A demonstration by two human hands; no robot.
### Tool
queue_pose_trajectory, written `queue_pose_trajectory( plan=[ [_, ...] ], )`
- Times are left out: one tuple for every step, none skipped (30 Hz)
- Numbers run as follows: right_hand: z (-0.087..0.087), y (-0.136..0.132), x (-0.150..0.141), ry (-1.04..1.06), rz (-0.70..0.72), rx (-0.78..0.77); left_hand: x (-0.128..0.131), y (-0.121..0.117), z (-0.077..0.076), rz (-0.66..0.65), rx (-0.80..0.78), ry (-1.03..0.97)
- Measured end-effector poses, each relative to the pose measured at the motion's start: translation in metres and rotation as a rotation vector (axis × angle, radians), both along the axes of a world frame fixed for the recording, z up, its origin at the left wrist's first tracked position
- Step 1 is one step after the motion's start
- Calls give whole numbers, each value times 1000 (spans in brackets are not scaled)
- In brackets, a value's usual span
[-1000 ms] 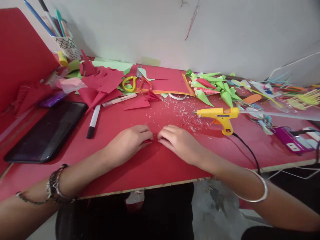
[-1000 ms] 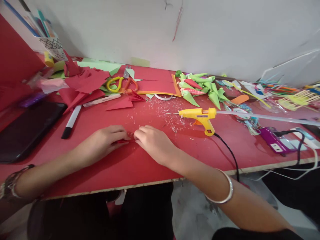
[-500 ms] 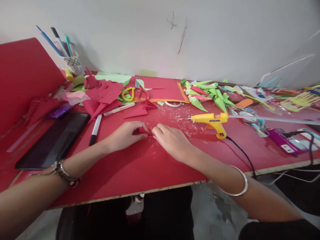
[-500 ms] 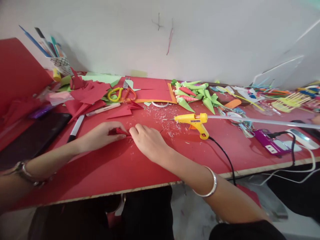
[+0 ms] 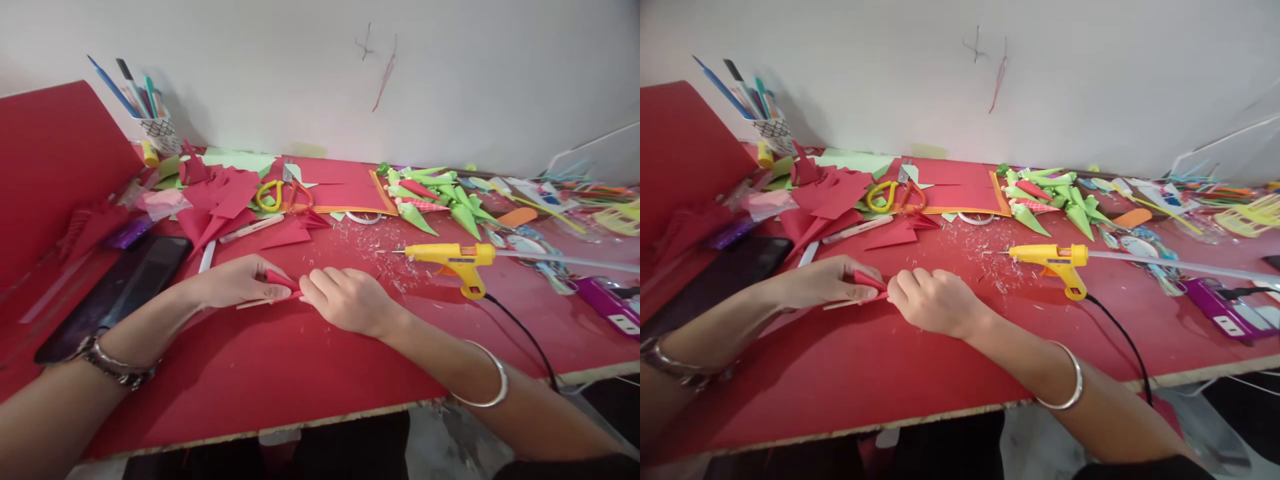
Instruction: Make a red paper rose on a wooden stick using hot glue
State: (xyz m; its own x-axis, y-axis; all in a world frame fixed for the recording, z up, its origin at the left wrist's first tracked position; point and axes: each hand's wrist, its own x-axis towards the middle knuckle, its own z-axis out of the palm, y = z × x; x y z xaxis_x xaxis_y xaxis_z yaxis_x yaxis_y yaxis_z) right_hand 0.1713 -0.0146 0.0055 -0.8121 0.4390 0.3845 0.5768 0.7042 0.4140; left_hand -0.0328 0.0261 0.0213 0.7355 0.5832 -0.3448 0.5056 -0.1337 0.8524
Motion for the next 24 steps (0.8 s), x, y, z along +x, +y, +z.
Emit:
queue_pose_trajectory(
  plan=[
    [0,0,1,1,7,-2,1,-1,0,-20,12,-2],
    [0,0,2,3,9,-10,3,-3,1,-30,45,-5],
    [0,0,3,7,3,-24,5,-5,1,-25,101,-11],
    [0,0,4,12,-10,-44,7,-8,2,-14,176,-22],
    [0,0,5,16,-29,-74,9,-11,3,-6,261,-35],
    [0,0,5,19,-53,-112,11,-14,3,-2,348,-49],
    [1,-1,6,21,-81,-160,12,-16,3,-5,432,-58],
    [1,-1,6,24,-109,-215,13,-18,3,-20,513,-61],
    [2,-1,6,27,-133,-277,13,-19,2,-45,594,-52],
    [3,-1,6,32,-155,-344,13,-20,1,-70,687,-30],
    [4,-1,5,42,-178,-412,13,-21,0,-93,797,3],
    [6,-1,6,56,-202,-483,13,-21,-1,-119,917,44],
    [8,0,6,79,-219,-563,13,-21,-2,-152,1034,86],
    [10,0,7,112,-222,-656,13,-22,-2,-191,1142,122],
    [12,0,8,157,-211,-764,13,-22,-2,-232,1233,149],
    [14,1,9,210,-184,-886,14,-23,-2,-274,1300,169],
    [15,1,11,261,-144,-1017,15,-24,-2,-310,1342,187],
    [16,2,12,303,-100,-1142,16,-25,-1,-332,1366,201],
    [15,3,13,335,-66,-1241,17,-25,-1,-343,1368,214],
    [14,4,14,353,-44,-1300,18,-25,0,-343,1348,229],
    [12,5,14,363,-40,-1304,18,-25,0,-324,1306,245],
    [10,6,13,367,-49,-1250,18,-24,1,-282,1242,263],
    [8,7,12,362,-67,-1143,18,-23,1,-224,1150,278],
    [5,7,11,339,-81,-1000,17,-22,1,-161,1030,279]
  ],
)
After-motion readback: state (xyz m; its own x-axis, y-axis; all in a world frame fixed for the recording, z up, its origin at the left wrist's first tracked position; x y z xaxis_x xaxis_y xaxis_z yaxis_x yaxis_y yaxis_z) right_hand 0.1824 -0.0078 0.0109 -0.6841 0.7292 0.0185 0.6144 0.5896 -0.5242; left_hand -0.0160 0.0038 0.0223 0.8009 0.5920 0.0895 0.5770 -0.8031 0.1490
